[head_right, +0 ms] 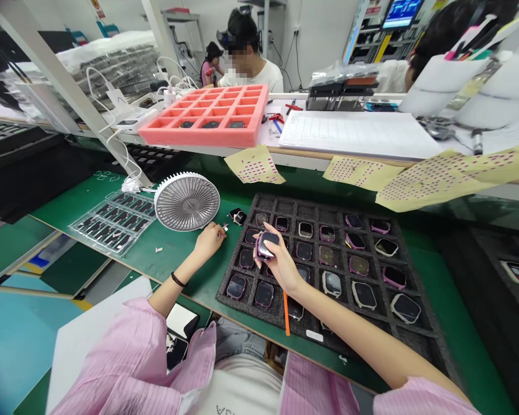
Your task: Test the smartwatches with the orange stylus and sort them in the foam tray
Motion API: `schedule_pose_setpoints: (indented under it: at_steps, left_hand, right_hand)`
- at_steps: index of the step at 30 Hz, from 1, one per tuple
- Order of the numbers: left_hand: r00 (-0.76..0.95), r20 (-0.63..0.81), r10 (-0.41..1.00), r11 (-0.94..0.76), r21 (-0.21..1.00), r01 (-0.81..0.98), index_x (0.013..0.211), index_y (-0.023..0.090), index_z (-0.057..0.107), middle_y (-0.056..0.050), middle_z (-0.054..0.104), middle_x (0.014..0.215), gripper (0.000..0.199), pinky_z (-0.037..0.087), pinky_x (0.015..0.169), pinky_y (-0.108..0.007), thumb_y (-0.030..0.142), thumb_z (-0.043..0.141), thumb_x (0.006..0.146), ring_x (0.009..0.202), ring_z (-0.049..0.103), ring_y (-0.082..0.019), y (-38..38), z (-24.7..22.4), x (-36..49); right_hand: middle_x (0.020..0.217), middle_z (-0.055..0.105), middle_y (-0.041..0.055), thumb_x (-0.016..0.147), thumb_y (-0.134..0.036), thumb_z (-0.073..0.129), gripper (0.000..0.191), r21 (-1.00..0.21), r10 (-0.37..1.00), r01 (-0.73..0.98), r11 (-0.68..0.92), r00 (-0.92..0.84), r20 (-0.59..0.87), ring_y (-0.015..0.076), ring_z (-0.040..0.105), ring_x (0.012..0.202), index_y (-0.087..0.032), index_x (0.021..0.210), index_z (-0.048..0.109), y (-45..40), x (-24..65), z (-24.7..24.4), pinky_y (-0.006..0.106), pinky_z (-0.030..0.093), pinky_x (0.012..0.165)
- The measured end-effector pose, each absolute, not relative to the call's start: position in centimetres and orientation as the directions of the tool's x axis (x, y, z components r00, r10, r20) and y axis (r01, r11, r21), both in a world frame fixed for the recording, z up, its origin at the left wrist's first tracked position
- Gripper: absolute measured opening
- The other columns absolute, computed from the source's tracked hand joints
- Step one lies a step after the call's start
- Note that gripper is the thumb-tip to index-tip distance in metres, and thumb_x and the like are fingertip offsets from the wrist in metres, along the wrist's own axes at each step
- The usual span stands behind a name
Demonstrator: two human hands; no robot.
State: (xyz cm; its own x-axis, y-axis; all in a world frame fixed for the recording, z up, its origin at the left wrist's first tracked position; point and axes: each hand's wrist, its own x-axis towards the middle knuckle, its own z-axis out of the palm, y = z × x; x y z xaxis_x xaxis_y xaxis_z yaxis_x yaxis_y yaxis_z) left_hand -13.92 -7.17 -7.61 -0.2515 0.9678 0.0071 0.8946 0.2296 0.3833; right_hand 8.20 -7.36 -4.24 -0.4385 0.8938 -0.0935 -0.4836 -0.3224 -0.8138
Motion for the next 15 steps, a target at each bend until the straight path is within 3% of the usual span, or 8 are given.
schedule_pose_setpoints:
  at_steps: [4, 6, 8, 11, 15]
  left_hand:
    - [-0.177, 0.076, 0.981, 0.119, 0.484, 0.867, 0.090, 0.015, 0.063, -0.008, 0.064, 0.098, 0.010, 0.048, 0.080, -0.027, 0.014, 0.054, 0.088, 0.095, 0.061, -0.019, -7.6, -5.8, -13.1]
    - [-0.085, 0.133, 0.987, -0.025, 0.662, 0.749, 0.092, 0.016, 0.064, -0.006, 0.066, 0.093, 0.012, 0.049, 0.073, -0.024, 0.020, 0.053, 0.090, 0.087, 0.062, -0.016, -8.2, -4.5, -11.8]
    - [0.005, 0.176, 0.984, -0.157, 0.862, 0.483, 0.093, 0.015, 0.067, -0.007, 0.067, 0.091, 0.017, 0.049, 0.065, -0.023, 0.029, 0.058, 0.088, 0.080, 0.062, -0.015, -8.8, -3.2, -10.2]
    - [0.010, 0.113, 0.994, -0.113, 0.989, 0.098, 0.090, 0.012, 0.068, -0.006, 0.069, 0.081, 0.028, 0.051, 0.062, -0.023, 0.035, 0.073, 0.075, 0.066, 0.062, -0.012, -9.3, -1.8, -8.0]
    - [-0.054, 0.014, 0.998, -0.018, 0.997, -0.072, 0.074, 0.011, 0.070, -0.005, 0.070, 0.070, 0.032, 0.051, 0.059, -0.024, 0.039, 0.081, 0.063, 0.055, 0.058, -0.009, -9.4, -1.2, -6.5]
  right_hand:
    - [0.102, 0.064, 0.0029, 0.077, -0.031, 0.062, 0.051, -0.824, 0.892, -0.476, -0.308, -0.445, -0.076, 0.0151, 0.056, 0.062, -0.032, 0.128, 0.052, -7.3, 8.2, -4.4, 0.030, 0.042, 0.050]
    - [0.103, 0.063, 0.0027, 0.077, -0.032, 0.062, 0.051, -0.834, 0.891, -0.467, -0.293, -0.449, -0.062, 0.0153, 0.056, 0.062, -0.032, 0.127, 0.052, -7.2, 8.1, -4.6, 0.029, 0.042, 0.049]
    - [0.100, 0.062, 0.0019, 0.077, -0.032, 0.061, 0.051, -0.849, 0.892, -0.452, -0.275, -0.449, -0.050, 0.0156, 0.056, 0.064, -0.032, 0.127, 0.052, -7.2, 8.1, -4.7, 0.028, 0.042, 0.049]
    - [0.095, 0.060, 0.0004, 0.078, -0.033, 0.059, 0.051, -0.876, 0.899, -0.416, -0.244, -0.436, -0.043, 0.0152, 0.055, 0.064, -0.033, 0.128, 0.052, -7.3, 8.2, -4.8, 0.028, 0.044, 0.050]
    - [0.097, 0.060, 0.0000, 0.079, -0.036, 0.061, 0.053, -0.898, 0.905, -0.389, -0.205, -0.424, -0.023, 0.0149, 0.054, 0.067, -0.034, 0.131, 0.050, -7.4, 8.4, -5.0, 0.028, 0.047, 0.053]
